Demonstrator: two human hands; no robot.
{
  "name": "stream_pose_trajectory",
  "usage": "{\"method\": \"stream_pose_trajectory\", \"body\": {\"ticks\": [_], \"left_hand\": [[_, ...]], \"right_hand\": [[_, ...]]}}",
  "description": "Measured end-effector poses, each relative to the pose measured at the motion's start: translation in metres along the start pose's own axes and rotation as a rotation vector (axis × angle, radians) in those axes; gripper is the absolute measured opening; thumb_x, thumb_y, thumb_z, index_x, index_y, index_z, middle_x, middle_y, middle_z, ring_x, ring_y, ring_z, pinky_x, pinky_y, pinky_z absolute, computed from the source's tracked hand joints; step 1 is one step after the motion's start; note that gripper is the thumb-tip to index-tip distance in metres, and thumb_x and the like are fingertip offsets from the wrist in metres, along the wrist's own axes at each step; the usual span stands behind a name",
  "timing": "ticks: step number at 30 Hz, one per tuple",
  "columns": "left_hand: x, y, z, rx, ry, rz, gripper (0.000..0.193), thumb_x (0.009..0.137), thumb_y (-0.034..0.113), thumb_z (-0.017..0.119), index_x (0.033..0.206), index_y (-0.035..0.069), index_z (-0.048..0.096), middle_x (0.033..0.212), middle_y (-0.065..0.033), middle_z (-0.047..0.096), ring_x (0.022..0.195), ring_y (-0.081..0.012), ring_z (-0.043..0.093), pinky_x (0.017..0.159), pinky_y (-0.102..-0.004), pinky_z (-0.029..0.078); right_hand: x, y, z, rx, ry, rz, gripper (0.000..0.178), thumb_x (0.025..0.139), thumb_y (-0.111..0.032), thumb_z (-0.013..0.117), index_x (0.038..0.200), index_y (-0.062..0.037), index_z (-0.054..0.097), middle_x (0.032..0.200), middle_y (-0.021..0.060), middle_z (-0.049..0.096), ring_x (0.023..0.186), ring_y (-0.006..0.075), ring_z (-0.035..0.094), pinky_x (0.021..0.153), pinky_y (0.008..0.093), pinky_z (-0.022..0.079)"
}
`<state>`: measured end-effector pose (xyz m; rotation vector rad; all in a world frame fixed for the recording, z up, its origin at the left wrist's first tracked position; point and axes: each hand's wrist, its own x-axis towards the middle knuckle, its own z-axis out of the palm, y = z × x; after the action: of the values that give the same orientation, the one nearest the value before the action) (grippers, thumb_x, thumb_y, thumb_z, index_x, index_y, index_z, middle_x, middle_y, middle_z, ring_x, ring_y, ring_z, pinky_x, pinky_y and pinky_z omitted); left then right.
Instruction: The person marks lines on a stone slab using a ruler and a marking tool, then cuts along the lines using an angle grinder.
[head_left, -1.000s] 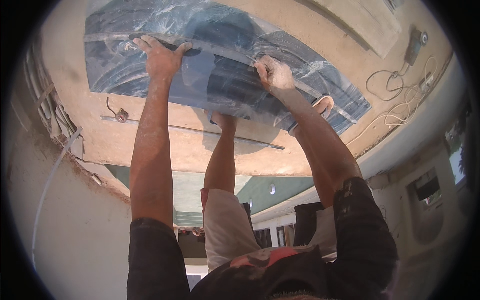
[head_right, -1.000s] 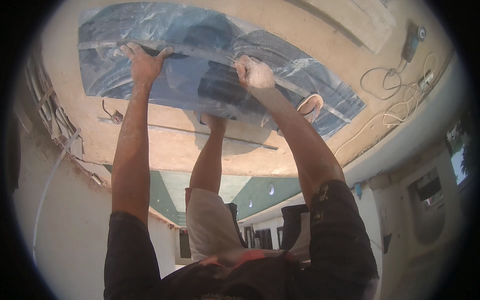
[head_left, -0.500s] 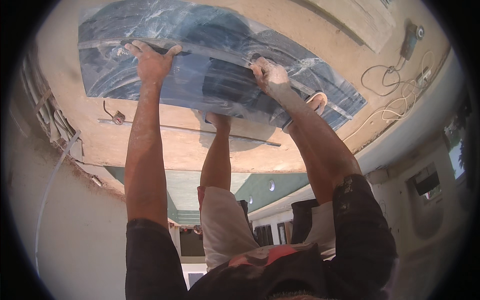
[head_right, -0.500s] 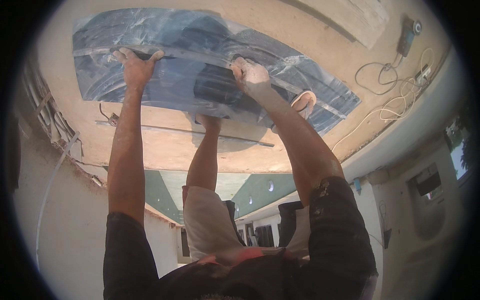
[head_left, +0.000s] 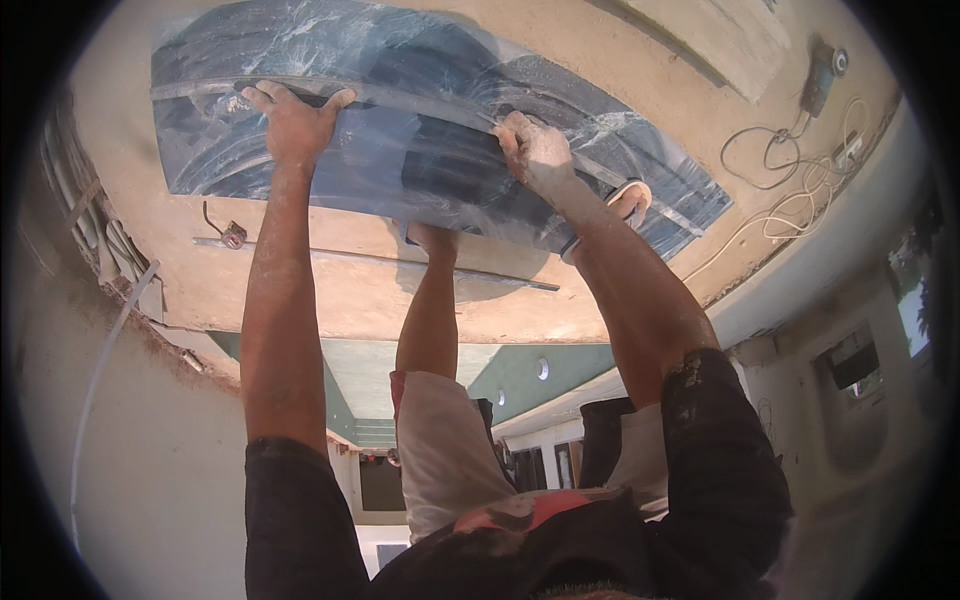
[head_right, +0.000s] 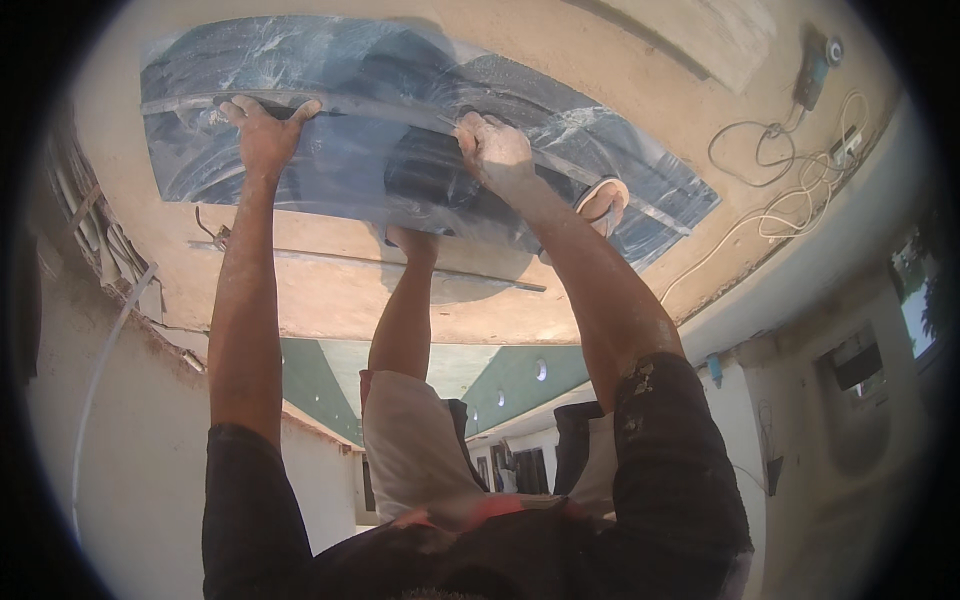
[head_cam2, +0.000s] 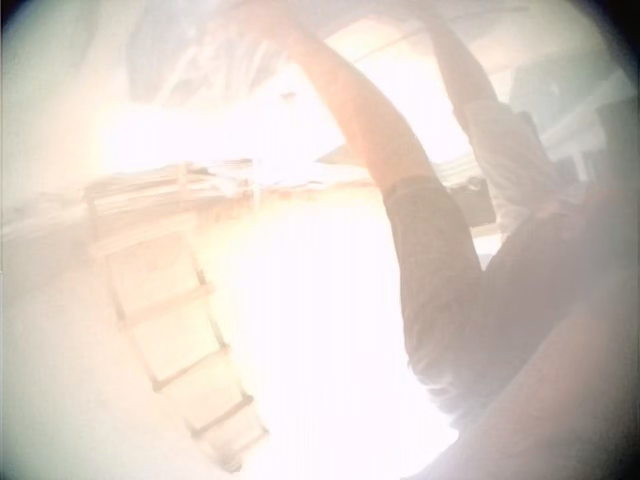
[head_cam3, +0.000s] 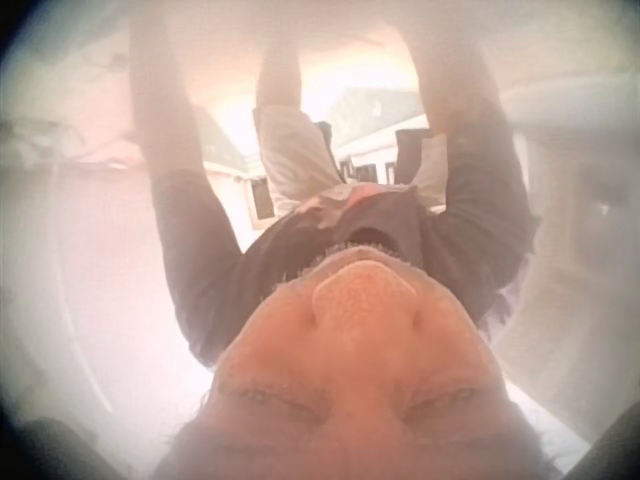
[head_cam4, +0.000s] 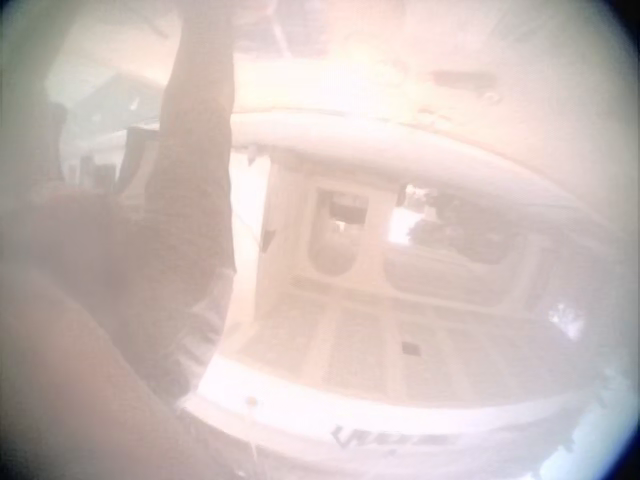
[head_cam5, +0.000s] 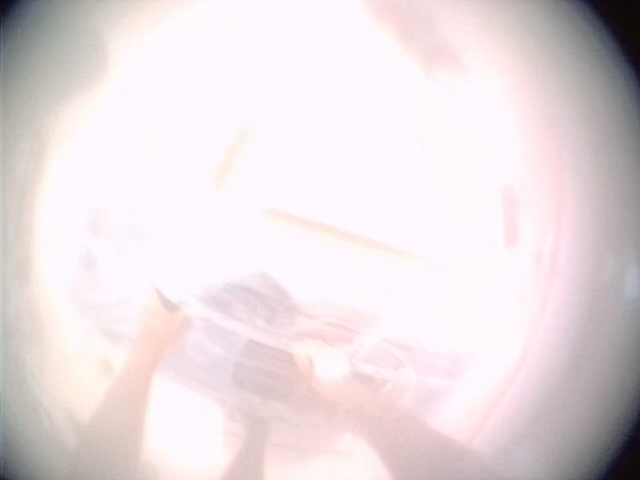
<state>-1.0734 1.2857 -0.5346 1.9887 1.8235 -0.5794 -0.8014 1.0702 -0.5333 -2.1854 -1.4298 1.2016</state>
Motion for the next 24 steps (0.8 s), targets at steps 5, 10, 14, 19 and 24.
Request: {"method": "stream_pose_trajectory", "body": {"ticks": [5,10,14,19,24], "left_hand": [[0.000,-0.004,0.007,0.007,0.030,0.007,0.147,0.068,0.079,0.076,0.152,-0.021,0.008,0.157,-0.0479,0.004,0.123,-0.0598,0.055,0.089,-0.0487,0.060],[0.000,0.000,0.005,-0.050,0.007,0.008,0.147,0.068,0.076,0.078,0.151,-0.022,0.007,0.156,-0.0494,0.003,0.130,-0.0609,0.048,0.094,-0.0507,0.058],[0.001,-0.003,0.008,-0.057,0.018,0.007,0.147,0.068,0.076,0.079,0.150,-0.023,0.007,0.155,-0.0505,0.001,0.135,-0.0617,0.041,0.099,-0.0510,0.055],[0.003,-0.006,0.010,-0.039,0.018,0.007,0.147,0.068,0.076,0.079,0.151,-0.022,0.008,0.156,-0.0489,0.001,0.139,-0.0606,0.037,0.105,-0.0498,0.051],[0.003,-0.003,0.008,-0.033,0.017,-0.013,0.146,0.068,0.076,0.079,0.153,-0.020,0.009,0.158,-0.0464,0.003,0.141,-0.0584,0.036,0.107,-0.0508,0.050]], "right_hand": [[-0.047,0.066,-0.010,0.345,0.081,0.209,0.016,0.099,-0.024,0.067,0.093,-0.0096,0.063,0.086,0.0156,0.067,0.079,0.0396,0.064,0.067,0.0425,0.051],[-0.042,0.042,-0.026,0.008,0.001,0.152,0.012,0.097,-0.024,0.066,0.096,-0.0125,0.066,0.093,0.0149,0.070,0.081,0.0385,0.068,0.069,0.0467,0.054],[-0.041,0.040,-0.023,-0.007,-0.013,0.165,0.013,0.097,-0.027,0.065,0.098,-0.0135,0.066,0.094,0.0138,0.069,0.083,0.0392,0.067,0.070,0.0474,0.054],[-0.010,0.026,-0.012,0.000,-0.084,0.067,0.016,0.098,-0.028,0.062,0.104,-0.0131,0.065,0.099,0.0137,0.069,0.088,0.0402,0.067,0.074,0.0481,0.054],[-0.023,0.025,-0.008,0.188,-0.052,0.138,0.021,0.099,-0.030,0.064,0.109,-0.0119,0.065,0.099,0.0140,0.069,0.086,0.0392,0.067,0.075,0.0460,0.054]]}}
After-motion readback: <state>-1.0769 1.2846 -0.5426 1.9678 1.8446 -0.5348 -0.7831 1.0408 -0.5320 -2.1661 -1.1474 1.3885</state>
